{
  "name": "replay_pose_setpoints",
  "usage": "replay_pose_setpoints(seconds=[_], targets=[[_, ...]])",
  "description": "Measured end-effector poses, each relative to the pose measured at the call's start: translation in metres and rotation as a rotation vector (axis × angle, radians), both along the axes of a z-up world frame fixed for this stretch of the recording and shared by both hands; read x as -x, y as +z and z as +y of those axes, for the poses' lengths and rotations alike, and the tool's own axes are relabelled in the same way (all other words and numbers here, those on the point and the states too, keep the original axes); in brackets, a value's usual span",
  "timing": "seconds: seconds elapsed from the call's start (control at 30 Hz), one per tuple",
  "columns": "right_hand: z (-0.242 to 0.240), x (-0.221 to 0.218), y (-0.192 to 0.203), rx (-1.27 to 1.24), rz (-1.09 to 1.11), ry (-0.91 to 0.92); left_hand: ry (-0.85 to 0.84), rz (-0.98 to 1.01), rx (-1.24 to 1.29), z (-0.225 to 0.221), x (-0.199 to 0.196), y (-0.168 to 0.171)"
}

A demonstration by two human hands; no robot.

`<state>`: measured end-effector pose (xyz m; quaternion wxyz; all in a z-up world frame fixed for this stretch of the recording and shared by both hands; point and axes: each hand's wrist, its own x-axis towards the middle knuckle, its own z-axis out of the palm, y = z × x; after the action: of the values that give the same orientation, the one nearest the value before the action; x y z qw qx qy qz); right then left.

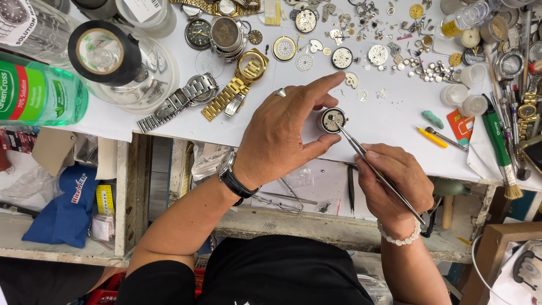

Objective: Using tweezers to select and install tiny gears and components into a watch movement at a repair station.

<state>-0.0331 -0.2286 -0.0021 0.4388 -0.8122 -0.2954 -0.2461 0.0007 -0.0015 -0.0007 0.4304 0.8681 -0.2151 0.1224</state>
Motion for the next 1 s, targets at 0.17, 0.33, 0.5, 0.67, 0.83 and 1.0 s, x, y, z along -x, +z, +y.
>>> replay_pose_setpoints(seconds=[0.17, 0.33, 0.5, 0.67, 0.83, 1.0], targets=[[-0.004, 0.008, -0.006, -0.149, 0.053, -0.128, 0.001, 0.024, 0.021, 0.000, 0.000, 0.003], [-0.019, 0.020, -0.015, -0.150, 0.069, -0.341, -0.011, 0.013, 0.008, -0.002, 0.000, 0.002], [-0.019, 0.021, 0.000, -0.004, 0.026, -0.387, 0.042, -0.003, -0.023, -0.005, 0.000, 0.002], [-0.028, 0.011, -0.005, 0.114, -0.105, -0.383, 0.007, -0.017, -0.070, -0.004, 0.000, 0.009], [-0.031, 0.008, -0.014, 0.123, -0.140, -0.450, 0.038, -0.018, -0.054, -0.008, -0.001, 0.009], [-0.032, 0.006, -0.017, 0.135, -0.152, -0.464, 0.074, -0.029, -0.068, -0.011, -0.002, 0.007]])
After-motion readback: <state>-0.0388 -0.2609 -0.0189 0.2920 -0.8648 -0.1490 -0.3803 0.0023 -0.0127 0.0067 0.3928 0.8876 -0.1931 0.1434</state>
